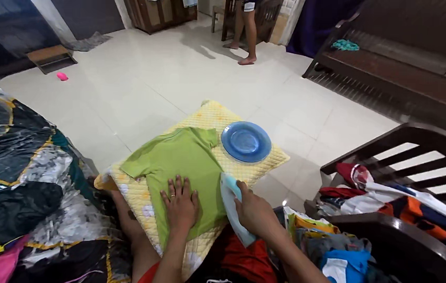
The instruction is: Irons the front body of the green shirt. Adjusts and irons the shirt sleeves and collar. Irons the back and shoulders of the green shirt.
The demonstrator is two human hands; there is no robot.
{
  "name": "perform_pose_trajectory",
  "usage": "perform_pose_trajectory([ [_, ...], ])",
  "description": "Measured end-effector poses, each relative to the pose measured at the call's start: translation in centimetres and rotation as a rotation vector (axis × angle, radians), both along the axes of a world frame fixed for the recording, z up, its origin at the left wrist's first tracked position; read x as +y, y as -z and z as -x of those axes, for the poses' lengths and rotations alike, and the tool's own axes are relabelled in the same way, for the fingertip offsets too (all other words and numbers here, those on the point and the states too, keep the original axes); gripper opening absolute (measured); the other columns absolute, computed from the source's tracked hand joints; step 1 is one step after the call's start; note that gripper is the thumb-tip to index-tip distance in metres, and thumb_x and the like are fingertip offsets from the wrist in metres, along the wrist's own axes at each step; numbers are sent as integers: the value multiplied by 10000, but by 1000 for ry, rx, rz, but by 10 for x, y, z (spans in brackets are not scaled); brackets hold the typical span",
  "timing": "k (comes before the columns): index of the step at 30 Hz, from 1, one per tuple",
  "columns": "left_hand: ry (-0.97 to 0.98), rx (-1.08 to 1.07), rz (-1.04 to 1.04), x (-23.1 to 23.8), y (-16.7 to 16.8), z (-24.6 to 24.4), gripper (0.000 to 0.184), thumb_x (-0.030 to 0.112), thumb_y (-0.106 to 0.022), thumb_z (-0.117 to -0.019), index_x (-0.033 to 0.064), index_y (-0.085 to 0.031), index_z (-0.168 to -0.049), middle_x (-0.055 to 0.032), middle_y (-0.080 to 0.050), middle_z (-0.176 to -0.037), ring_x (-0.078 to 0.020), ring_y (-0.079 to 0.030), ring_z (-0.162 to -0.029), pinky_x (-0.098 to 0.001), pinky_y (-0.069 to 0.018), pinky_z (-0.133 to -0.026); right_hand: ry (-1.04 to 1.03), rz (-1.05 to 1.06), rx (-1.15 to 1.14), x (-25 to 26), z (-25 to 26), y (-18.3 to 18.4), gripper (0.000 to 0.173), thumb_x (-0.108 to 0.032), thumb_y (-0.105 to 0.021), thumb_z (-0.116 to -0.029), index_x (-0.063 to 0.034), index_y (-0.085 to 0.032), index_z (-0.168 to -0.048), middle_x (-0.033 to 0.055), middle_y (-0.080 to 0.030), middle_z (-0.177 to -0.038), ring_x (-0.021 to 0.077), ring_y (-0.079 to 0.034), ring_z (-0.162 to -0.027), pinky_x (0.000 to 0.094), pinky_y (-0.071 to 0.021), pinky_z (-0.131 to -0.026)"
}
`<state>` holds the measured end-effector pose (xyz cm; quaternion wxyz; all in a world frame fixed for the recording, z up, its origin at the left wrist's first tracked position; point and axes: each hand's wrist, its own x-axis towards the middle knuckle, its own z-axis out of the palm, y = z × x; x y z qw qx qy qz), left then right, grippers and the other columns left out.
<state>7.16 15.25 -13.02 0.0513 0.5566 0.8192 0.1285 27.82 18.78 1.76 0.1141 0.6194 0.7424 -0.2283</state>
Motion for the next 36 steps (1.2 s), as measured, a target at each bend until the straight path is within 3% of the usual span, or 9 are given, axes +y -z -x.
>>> perform_pose_trajectory([
  [4, -3, 14, 0, -1, 0, -1, 636, 550, -289, -1040, 252, -391, -1592, -47, -266, -1698, -354, -180, -1576, -680, -88, -1227, 41, -26, 13, -10, -6, 6, 602, -394, -462, -1062, -223, -286, -1612, 152, -714, -1115, 371, -717, -1023, 548, -590, -850],
  [6, -9, 14, 0, -1, -2, -1, 632, 544, -296, -1040, 254, -386, -1595, -45, -254, -1702, -349, -173, -1578, -675, -85, -1231, 17, -26, 6, -5, 2, 2, 583, -391, -455, -1063, -221, -294, -1597, 152, -715, -1071, 372, -716, -1009, 552, -586, -839],
  [10, -17, 0, 1, -1, -2, -1, 634, 544, -294, -1042, 253, -378, -1600, -36, -258, -1702, -335, -177, -1579, -672, -78, -1233, -26, -52, 61, 23, 30, -2, 547, -345, -469, -1051, -201, -324, -1558, 157, -714, -1020, 373, -723, -957, 573, -584, -805],
  [17, -44, 2, 19, -10, -5, -1, 653, 592, -269, -1030, 286, -380, -1596, -31, -236, -1709, -343, -157, -1582, -668, -88, -1233, -44, -58, 124, 63, 56, -2, 593, -314, -523, -1009, -200, -319, -1554, 160, -718, -1055, 372, -721, -987, 581, -579, -808],
  [24, -53, 11, -10, -47, -1, -2, 671, 615, -294, -1020, 260, -434, -1572, -74, -272, -1694, -373, -187, -1571, -656, -104, -1239, -131, -13, 94, 9, 2, 4, 595, -379, -495, -1025, -241, -325, -1578, 177, -722, -1038, 400, -716, -975, 615, -566, -827],
  [27, -41, 12, -12, -52, 1, -1, 673, 614, -312, -1019, 248, -438, -1569, -79, -263, -1697, -373, -173, -1575, -645, -101, -1246, -191, 57, 147, -1, -24, 6, 614, -393, -539, -1017, -237, -329, -1572, 178, -718, -1059, 407, -710, -992, 612, -565, -855],
  [30, -26, 17, -12, -52, -1, -2, 667, 590, -312, -1021, 233, -441, -1569, -95, -276, -1690, -387, -187, -1569, -651, -115, -1239, -239, 87, 380, 24, -55, 5, 588, -414, -631, -1000, -232, -420, -1518, 160, -717, -1023, 347, -723, -899, 591, -589, -817],
  [33, -18, 14, -24, -51, -1, 0, 669, 586, -316, -1021, 225, -438, -1571, -102, -271, -1691, -388, -182, -1570, -654, -112, -1238, -142, 8, 507, 52, -69, -17, 540, -388, -635, -1005, -218, -475, -1492, 132, -720, -992, 271, -725, -810, 524, -616, -772],
  [36, -23, 12, -50, -53, 3, 0, 683, 606, -315, -1010, 232, -448, -1565, -99, -277, -1689, -395, -188, -1567, -661, -111, -1235, -42, -147, 530, 87, -65, -34, 549, -371, -628, -1007, -210, -458, -1504, 135, -717, -1036, 271, -722, -848, 517, -609, -796],
])
